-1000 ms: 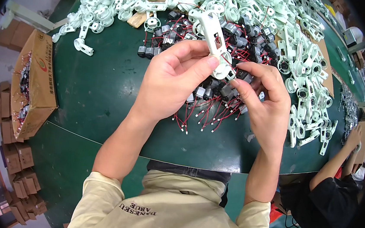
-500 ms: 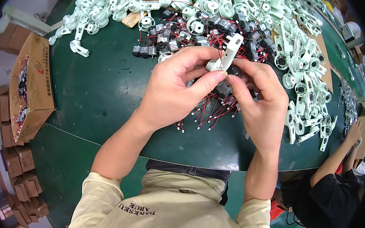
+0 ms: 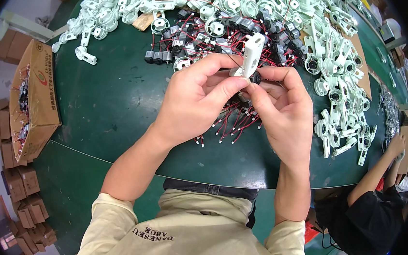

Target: Assembling electronic components by manually inserting small motors into white plastic housings.

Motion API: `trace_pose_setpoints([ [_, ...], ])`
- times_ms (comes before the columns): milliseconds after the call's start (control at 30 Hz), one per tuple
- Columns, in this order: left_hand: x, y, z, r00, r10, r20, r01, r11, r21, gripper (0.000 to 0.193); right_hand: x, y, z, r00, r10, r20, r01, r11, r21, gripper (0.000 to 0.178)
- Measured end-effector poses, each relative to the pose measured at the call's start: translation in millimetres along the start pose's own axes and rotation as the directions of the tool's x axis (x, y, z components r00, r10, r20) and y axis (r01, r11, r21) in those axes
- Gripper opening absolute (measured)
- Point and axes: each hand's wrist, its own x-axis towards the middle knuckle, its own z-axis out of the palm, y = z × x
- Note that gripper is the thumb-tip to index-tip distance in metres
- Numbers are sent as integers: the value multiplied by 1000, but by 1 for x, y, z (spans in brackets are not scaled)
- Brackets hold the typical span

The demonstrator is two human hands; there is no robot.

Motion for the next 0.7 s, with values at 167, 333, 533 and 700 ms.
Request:
trace_pose_setpoints([
  [167,2,9,3,996,-80,-28,75,985,-154,23,2,8,-4,952,-296,80,304,878,-369,16],
  [333,3,13,-2,996,-88,12,89,974,-210,36,3,13,2,927,-349,138,372,901,-222,23],
  [533,2,12,-6,999,-34,11,35,990,-139,40,5,5,-1,926,-358,118,377,873,-309,24],
  [700,2,11,-10,996,-67,59,76,984,-162,38,4,6,0,915,-378,143,404,850,-339,23],
])
